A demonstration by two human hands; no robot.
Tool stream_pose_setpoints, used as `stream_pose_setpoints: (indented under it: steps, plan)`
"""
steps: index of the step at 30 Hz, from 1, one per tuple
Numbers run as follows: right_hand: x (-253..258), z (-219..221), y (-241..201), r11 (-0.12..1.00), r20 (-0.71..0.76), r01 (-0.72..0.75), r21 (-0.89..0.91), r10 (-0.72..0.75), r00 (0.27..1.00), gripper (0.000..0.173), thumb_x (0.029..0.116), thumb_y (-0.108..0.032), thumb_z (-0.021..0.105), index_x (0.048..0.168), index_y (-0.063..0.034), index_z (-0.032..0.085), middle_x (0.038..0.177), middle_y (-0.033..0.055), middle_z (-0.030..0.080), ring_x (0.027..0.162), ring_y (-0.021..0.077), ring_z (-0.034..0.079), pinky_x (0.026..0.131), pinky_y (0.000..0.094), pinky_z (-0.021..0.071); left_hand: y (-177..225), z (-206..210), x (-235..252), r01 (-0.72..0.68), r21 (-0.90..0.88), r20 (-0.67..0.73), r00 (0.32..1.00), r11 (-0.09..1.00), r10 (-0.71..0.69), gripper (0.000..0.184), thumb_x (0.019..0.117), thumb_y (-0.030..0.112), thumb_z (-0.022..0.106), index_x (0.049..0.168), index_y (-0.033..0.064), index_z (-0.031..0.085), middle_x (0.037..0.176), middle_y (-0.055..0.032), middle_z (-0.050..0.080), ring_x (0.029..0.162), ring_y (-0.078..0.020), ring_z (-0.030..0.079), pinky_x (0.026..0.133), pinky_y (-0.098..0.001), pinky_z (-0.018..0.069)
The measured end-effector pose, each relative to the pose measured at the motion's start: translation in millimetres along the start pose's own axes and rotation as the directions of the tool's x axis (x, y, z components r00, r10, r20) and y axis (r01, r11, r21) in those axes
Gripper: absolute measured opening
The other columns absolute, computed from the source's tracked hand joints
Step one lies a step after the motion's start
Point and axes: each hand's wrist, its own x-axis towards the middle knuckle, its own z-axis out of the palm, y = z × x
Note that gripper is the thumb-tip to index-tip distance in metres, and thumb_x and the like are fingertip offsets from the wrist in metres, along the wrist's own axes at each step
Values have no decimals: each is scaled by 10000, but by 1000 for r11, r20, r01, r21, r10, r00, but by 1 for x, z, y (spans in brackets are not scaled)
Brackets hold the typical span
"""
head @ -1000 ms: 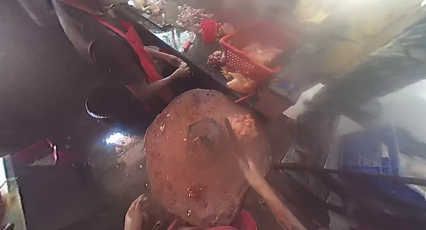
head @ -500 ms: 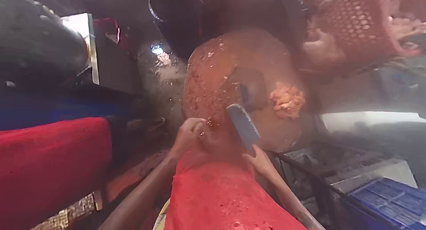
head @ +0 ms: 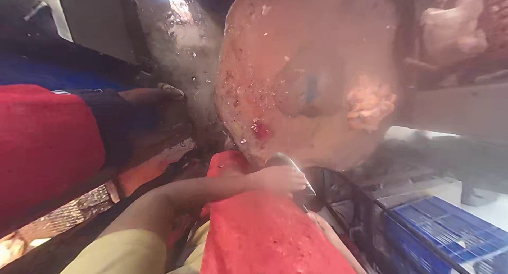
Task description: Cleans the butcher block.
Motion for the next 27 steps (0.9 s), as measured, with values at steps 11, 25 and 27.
stream_pose_setpoints:
  steps: [11, 25, 27]
  plan:
    - [44, 3, -61, 992, 23, 129, 9, -129, 991, 398, 1116, -127, 307, 1206, 105, 617, 1009, 201, 663, 883, 226, 625, 864, 365, 508, -19, -43, -25, 391, 148, -229, 907, 908, -353, 675, 951, 563, 615, 1439, 101, 556, 1524, -118, 512, 1451, -270, 428, 1212, -488, 313]
    - [107, 36, -43, 902, -1, 418, 108, -421, 907, 456, 1106, -260, 329, 1071, 54, 657, 830, 164, 654, 703, 192, 626, 662, 330, 534, -42, -80, -69, 358, 159, -219, 921, 920, -321, 613, 1011, 536, 527, 1485, 148, 539, 1558, -49, 505, 1483, -190, 407, 1247, -433, 285]
    - [149, 39, -92, 817, -68, 415, 401, -425, 903, 467, 1115, -391, 291, 1034, -32, 578, 636, 32, 529, 460, 112, 488, 421, 271, 447, -112, -152, -41, 379, 240, -287, 907, 894, -308, 636, 1005, 536, 533, 1494, 131, 526, 1550, -52, 506, 1460, -194, 426, 1232, -430, 311]
